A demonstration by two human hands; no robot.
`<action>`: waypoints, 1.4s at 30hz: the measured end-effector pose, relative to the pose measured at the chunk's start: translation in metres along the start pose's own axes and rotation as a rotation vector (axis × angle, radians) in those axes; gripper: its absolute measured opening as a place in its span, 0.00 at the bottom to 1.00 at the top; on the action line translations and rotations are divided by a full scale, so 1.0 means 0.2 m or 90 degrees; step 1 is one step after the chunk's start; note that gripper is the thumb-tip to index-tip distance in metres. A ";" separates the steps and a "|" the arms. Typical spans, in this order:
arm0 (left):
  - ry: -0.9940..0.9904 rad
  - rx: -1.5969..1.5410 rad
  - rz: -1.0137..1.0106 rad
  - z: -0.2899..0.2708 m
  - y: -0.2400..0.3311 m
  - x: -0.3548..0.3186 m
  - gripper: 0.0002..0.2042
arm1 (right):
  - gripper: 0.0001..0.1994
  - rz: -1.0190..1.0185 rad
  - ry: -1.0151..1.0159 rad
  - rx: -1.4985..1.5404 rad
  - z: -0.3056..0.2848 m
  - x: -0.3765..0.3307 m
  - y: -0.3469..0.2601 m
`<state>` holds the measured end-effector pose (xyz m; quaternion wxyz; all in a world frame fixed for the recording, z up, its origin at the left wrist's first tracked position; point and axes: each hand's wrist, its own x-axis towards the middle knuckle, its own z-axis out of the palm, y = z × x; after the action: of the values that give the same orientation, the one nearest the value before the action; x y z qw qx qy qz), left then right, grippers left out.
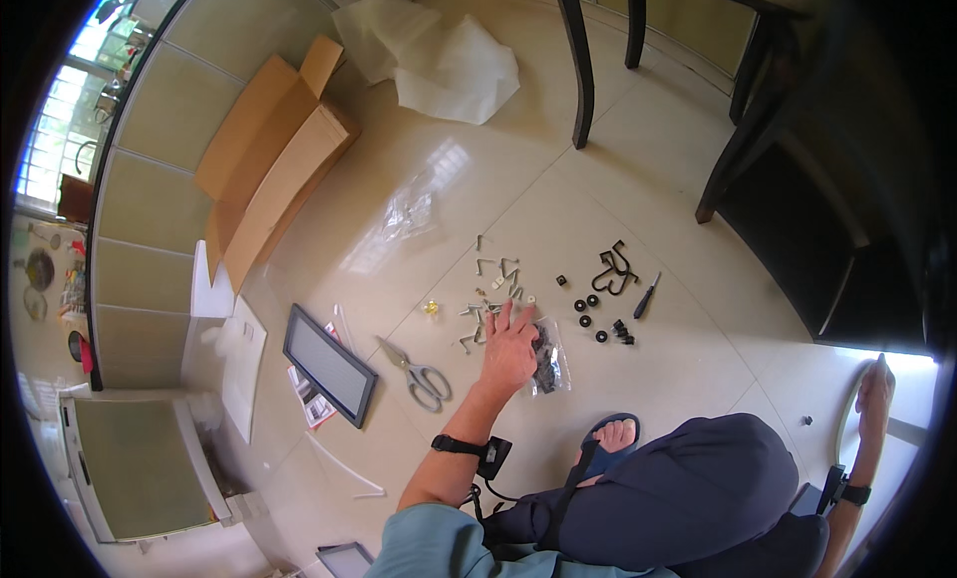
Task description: The person assembles a small shelf unit by hand and using a screwdriver, attaching panels with screws and connectors.
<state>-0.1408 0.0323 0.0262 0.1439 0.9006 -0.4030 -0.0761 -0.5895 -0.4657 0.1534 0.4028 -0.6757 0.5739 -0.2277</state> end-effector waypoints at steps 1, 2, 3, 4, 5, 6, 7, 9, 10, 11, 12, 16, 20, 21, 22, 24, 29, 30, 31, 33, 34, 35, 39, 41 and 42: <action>0.000 0.002 -0.003 0.00 0.00 -0.02 0.08 | 0.23 0.009 -0.004 0.004 0.01 0.00 0.00; 0.028 -0.018 0.009 -0.01 0.01 -0.04 0.09 | 0.23 0.010 -0.006 0.004 0.00 0.01 0.01; 0.056 -0.037 0.020 -0.02 0.02 -0.06 0.09 | 0.23 -0.001 -0.010 0.006 0.00 0.02 0.03; 0.056 -0.036 0.018 -0.01 0.01 -0.09 0.09 | 0.23 -0.011 -0.015 0.008 -0.01 0.03 0.04; 0.083 -0.049 0.019 0.01 0.00 -0.12 0.12 | 0.23 -0.010 -0.015 0.008 -0.01 0.03 0.05; 0.110 -0.062 0.020 0.01 0.00 -0.15 0.14 | 0.23 -0.013 -0.013 0.012 -0.01 0.03 0.05; 0.110 -0.062 0.019 0.02 -0.01 -0.19 0.14 | 0.23 -0.015 -0.010 0.016 -0.02 0.03 0.05; 0.133 -0.096 0.058 0.01 -0.02 -0.25 0.15 | 0.23 -0.011 -0.010 0.018 -0.01 0.02 0.03; 0.132 -0.096 0.057 0.01 -0.02 -0.28 0.15 | 0.23 -0.007 -0.009 0.020 -0.01 0.02 0.02; 0.136 -0.098 0.047 0.00 -0.03 -0.31 0.15 | 0.23 -0.007 -0.011 0.020 0.00 0.01 0.01; 0.139 -0.101 0.038 0.00 -0.04 -0.33 0.15 | 0.23 -0.011 -0.013 0.020 0.01 0.00 0.00; 0.216 -0.085 -0.003 -0.01 -0.08 -0.33 0.13 | 0.23 -0.017 -0.020 0.022 0.01 0.01 0.00; 0.299 -0.118 -0.037 -0.01 -0.17 -0.28 0.14 | 0.23 -0.040 -0.039 0.026 -0.01 0.01 0.02; 0.320 -0.103 -0.044 0.00 -0.20 -0.27 0.15 | 0.23 -0.052 -0.042 0.029 -0.01 0.01 0.02; 0.320 -0.103 -0.043 0.00 -0.22 -0.27 0.15 | 0.22 -0.064 -0.045 0.033 -0.01 0.01 0.02; 0.343 -0.126 -0.164 0.00 -0.27 -0.27 0.14 | 0.22 -0.029 -0.028 0.030 0.00 -0.01 -0.01; 0.346 -0.144 -0.231 -0.02 -0.31 -0.19 0.13 | 0.22 0.001 -0.014 0.031 0.00 -0.02 -0.03; 0.318 -0.141 -0.237 -0.03 -0.31 -0.16 0.14 | 0.22 0.006 -0.006 0.032 0.01 -0.03 -0.05; 0.318 -0.142 -0.236 -0.02 -0.31 -0.13 0.14 | 0.22 0.011 0.001 0.034 0.01 -0.04 -0.06; 0.263 -0.131 -0.247 -0.02 -0.32 -0.08 0.17 | 0.22 -0.008 -0.018 0.035 0.01 -0.03 -0.06; 0.264 -0.130 -0.246 -0.02 -0.32 -0.06 0.17 | 0.22 -0.026 -0.038 0.034 0.02 -0.03 -0.05; 0.219 -0.076 -0.234 -0.01 -0.31 -0.03 0.18 | 0.22 -0.025 -0.036 0.034 0.01 -0.03 -0.05; 0.147 -0.016 -0.185 0.00 -0.30 -0.02 0.20 | 0.22 -0.035 -0.028 0.012 0.00 -0.02 -0.02; 0.170 -0.024 -0.180 0.01 -0.30 -0.04 0.19 | 0.22 -0.031 -0.023 0.012 0.00 -0.02 -0.01; 0.194 -0.030 -0.178 0.01 -0.30 -0.05 0.17 | 0.22 -0.024 -0.022 0.010 -0.01 -0.02 -0.01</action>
<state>-0.1057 0.0762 0.0050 0.2123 0.9451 -0.2462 0.0322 -0.5903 -0.4626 0.1556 0.4137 -0.6872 0.5519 -0.2280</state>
